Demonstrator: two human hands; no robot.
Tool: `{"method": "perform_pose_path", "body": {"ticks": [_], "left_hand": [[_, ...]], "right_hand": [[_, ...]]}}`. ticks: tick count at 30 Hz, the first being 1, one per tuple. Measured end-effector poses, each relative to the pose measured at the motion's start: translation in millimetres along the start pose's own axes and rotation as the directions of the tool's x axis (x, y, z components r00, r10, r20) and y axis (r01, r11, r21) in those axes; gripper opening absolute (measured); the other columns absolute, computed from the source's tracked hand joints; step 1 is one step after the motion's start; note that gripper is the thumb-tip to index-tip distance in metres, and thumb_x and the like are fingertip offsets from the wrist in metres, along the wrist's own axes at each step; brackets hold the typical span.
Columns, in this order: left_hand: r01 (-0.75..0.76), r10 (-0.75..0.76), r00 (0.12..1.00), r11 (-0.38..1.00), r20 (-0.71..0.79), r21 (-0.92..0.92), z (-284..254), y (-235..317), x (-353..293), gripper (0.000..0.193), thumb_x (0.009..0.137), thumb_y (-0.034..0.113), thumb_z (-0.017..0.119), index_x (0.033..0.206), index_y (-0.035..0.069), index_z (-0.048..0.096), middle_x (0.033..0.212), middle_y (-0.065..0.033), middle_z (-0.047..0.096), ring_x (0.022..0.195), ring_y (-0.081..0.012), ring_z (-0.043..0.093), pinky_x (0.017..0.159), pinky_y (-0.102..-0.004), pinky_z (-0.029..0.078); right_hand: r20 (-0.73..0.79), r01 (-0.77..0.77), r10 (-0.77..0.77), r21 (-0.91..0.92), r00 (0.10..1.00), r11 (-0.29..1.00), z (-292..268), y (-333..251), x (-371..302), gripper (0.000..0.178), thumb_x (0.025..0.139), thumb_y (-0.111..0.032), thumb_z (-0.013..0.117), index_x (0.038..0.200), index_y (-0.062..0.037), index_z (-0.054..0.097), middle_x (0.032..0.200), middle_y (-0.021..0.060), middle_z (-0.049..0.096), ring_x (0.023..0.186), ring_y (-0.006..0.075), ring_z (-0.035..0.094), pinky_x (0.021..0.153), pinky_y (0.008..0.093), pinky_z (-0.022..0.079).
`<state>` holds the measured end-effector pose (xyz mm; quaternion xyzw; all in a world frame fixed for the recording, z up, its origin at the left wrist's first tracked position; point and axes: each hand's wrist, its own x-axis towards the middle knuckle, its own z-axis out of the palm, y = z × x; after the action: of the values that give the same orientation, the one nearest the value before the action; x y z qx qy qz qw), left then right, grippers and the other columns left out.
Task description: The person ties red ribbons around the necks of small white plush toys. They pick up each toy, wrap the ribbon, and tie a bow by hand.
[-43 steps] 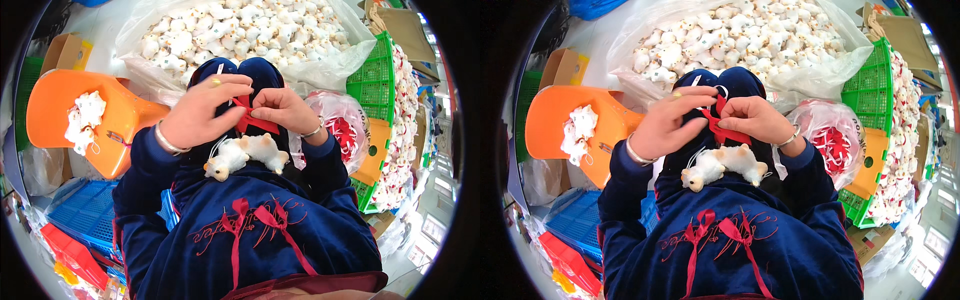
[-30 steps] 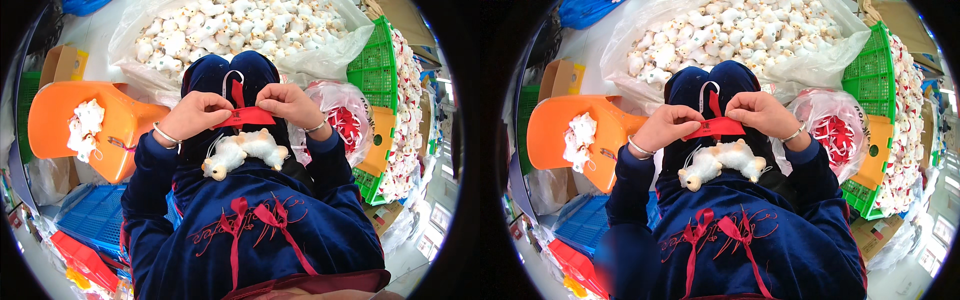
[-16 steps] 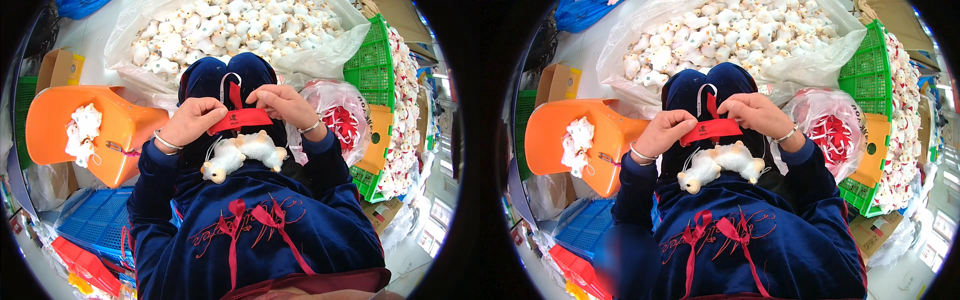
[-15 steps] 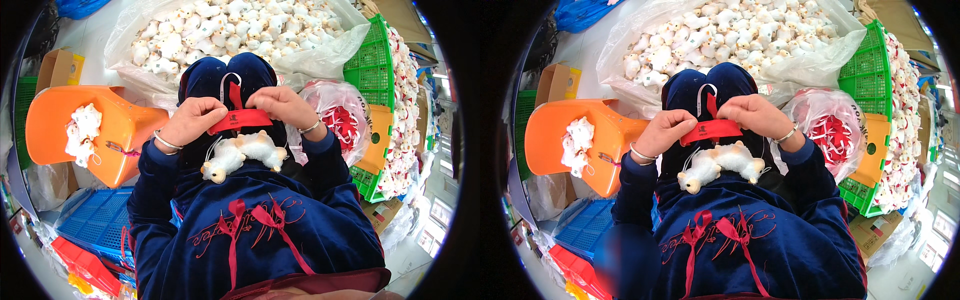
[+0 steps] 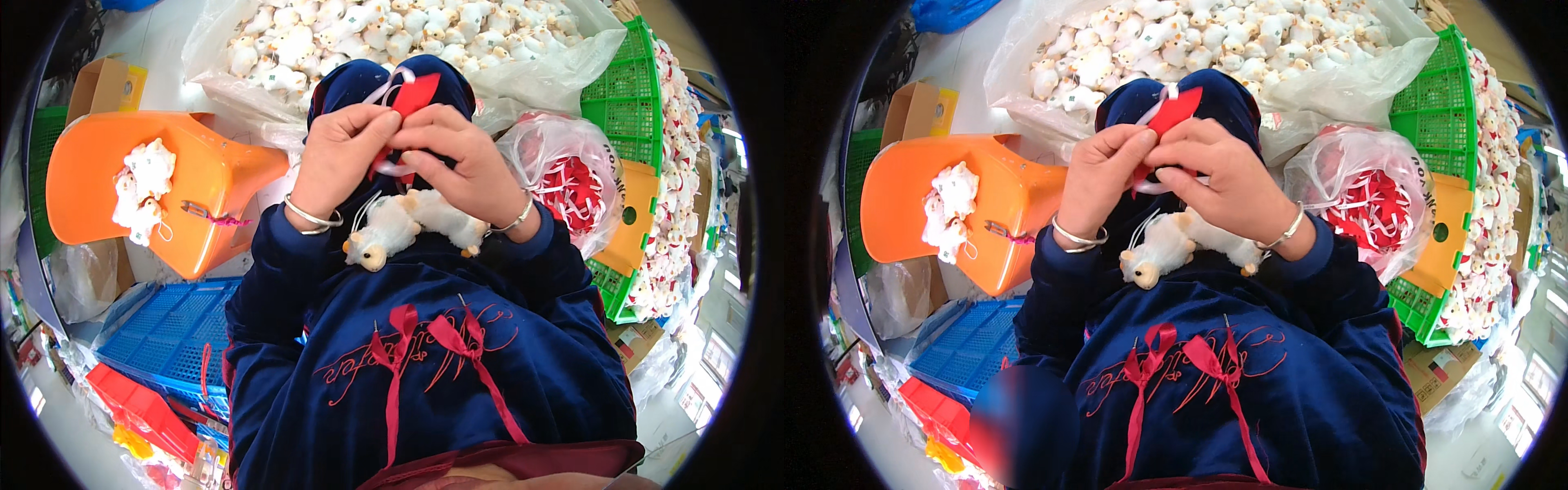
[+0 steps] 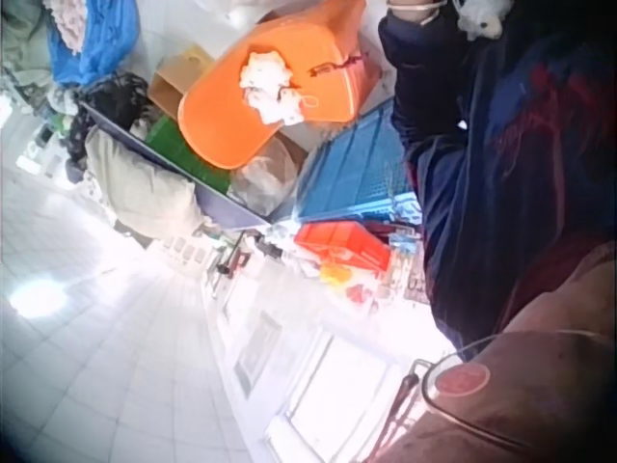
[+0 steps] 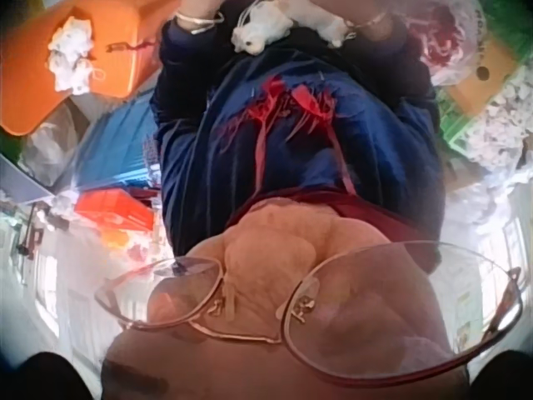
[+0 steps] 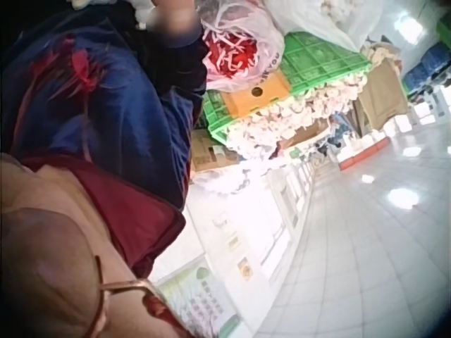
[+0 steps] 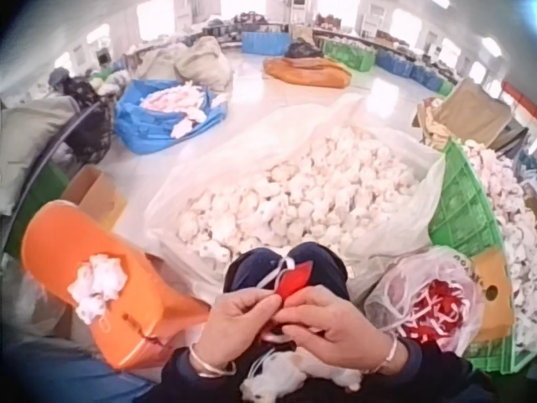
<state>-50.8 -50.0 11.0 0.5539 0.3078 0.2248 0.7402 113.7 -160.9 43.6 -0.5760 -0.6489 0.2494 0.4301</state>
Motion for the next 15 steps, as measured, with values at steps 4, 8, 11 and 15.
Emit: {"method": "perform_pose_path", "body": {"ticks": [4,8,11,15], "left_hand": [[0.082,-0.083,0.994,0.996,-0.074,-0.020,-23,-9,-6,0.027,0.102,0.019,0.067,0.119,0.000,0.072,0.093,0.0028,0.071,0.079,-0.0023,0.060,0.069,-0.0189,0.048],[0.108,-0.115,0.982,0.993,-0.150,-0.050,-47,-8,-9,0.023,0.099,0.015,0.070,0.119,0.004,0.073,0.087,0.0058,0.068,0.065,0.0006,0.050,0.055,-0.0176,0.039],[0.131,-0.146,0.977,0.986,-0.153,-0.103,-58,-1,-10,0.021,0.099,0.012,0.069,0.118,0.005,0.073,0.085,0.0042,0.069,0.059,0.0009,0.047,0.050,-0.0168,0.034],[0.021,-0.052,0.980,0.987,-0.190,-0.157,-64,6,-9,0.022,0.099,0.005,0.064,0.120,0.004,0.072,0.096,-0.0070,0.076,0.056,-0.0025,0.050,0.048,-0.0177,0.038]], "right_hand": [[0.045,0.013,-0.009,-0.092,0.999,0.996,-9,-16,-11,0.015,0.085,-0.003,0.071,0.099,-0.0037,0.068,0.102,0.0105,0.065,0.097,0.0301,0.063,0.085,0.0369,0.052],[0.513,-0.014,0.055,-0.083,0.857,0.996,12,-31,-44,0.026,0.079,-0.007,0.077,0.103,-0.0061,0.065,0.107,0.0108,0.064,0.103,0.0318,0.063,0.087,0.0407,0.052],[0.519,0.098,0.038,-0.232,0.854,0.968,41,-24,-53,0.042,0.075,-0.013,0.081,0.113,-0.0093,0.063,0.120,0.0093,0.061,0.117,0.0311,0.057,0.096,0.0441,0.047],[0.501,0.085,0.134,-0.390,0.855,0.917,56,-10,-51,0.053,0.070,-0.020,0.083,0.118,-0.0110,0.062,0.126,0.0079,0.058,0.124,0.0307,0.052,0.100,0.0454,0.043]]}}
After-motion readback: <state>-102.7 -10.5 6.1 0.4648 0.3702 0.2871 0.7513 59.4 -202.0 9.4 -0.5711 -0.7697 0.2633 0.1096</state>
